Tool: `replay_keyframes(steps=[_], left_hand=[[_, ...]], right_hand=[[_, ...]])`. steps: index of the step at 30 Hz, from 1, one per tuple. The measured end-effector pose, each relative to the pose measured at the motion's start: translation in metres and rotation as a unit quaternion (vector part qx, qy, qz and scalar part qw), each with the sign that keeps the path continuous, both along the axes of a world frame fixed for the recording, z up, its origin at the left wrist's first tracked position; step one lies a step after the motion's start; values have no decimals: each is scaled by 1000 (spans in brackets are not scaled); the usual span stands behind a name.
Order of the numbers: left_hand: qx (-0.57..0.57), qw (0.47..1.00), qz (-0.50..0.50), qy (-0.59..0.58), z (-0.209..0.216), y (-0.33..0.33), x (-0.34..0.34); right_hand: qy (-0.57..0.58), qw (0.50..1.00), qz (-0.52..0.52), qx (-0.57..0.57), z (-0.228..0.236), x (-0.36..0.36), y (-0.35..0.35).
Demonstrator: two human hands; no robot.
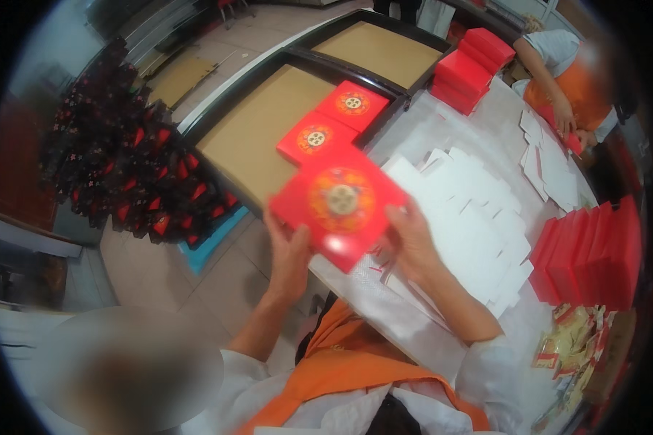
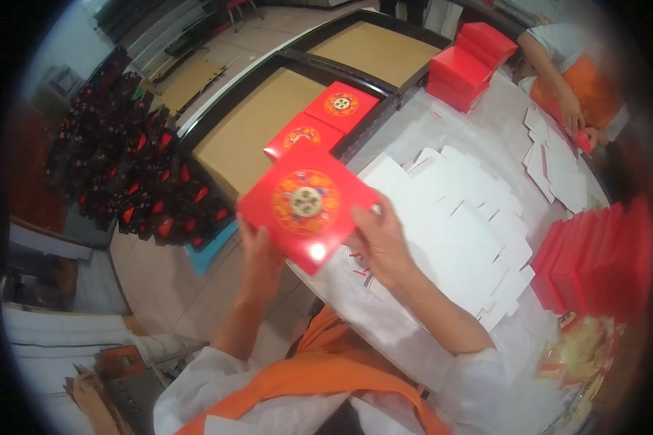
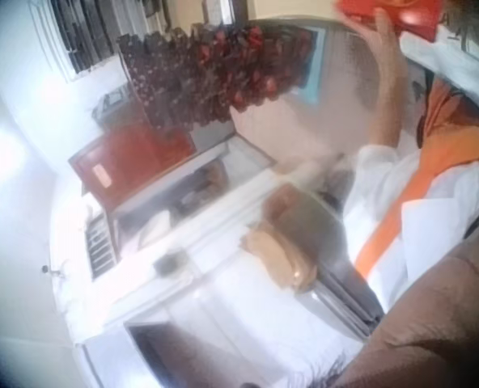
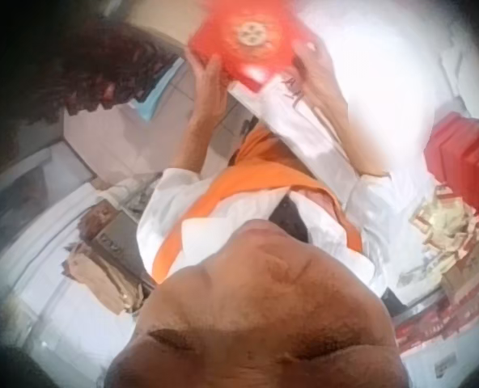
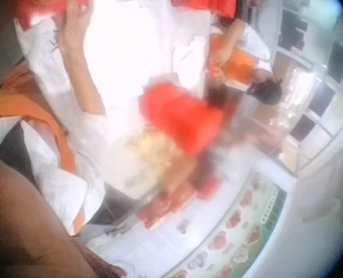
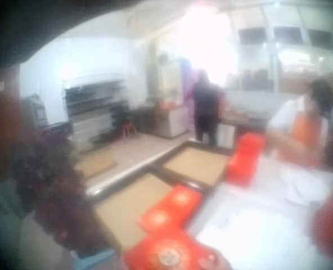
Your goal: The person places red decorative boxes into a black tray and then moves to the floor to assemble a cardboard frame. They attach black plastic strips to the edges of a flat cardboard sheet to form a rectangular frame.
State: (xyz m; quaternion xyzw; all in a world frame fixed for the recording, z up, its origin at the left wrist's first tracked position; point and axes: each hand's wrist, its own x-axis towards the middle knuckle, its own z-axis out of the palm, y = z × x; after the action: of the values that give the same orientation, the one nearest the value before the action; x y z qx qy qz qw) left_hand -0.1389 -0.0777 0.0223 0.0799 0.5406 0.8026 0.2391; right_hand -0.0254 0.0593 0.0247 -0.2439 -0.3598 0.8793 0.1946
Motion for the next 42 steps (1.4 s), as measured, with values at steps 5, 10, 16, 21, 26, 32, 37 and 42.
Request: replay_keyframes(steps=[5,10,16,21,26,32,37,42], left_hand=[[-68,989,106,79,3,-20,-76],[-225,951,62,203,-43,-36,-162],[-296,928,70,217,-79,-20,-163],[-453,798,132,374,-85,-11,-150],[-602,684,54,408,-75,-7,-141],[-479,814,90,315,-79,-4,-131],[-456,828,115,306,-90,-4,-139],[-640,642,36,420,-93,-14,-135]], right_hand=[[-29,927,99,360,-24,-51,6],[-104,577,13,810,-75,-115,53],[-133,469,33,873,-92,-124,63],[-123,477,31,870,-94,-124,64],[-120,472,19,873,-96,-124,65],[-110,480,14,870,-98,-124,62],[-131,496,81,854,-85,-125,58],[-98,482,19,871,-97,-123,60]])
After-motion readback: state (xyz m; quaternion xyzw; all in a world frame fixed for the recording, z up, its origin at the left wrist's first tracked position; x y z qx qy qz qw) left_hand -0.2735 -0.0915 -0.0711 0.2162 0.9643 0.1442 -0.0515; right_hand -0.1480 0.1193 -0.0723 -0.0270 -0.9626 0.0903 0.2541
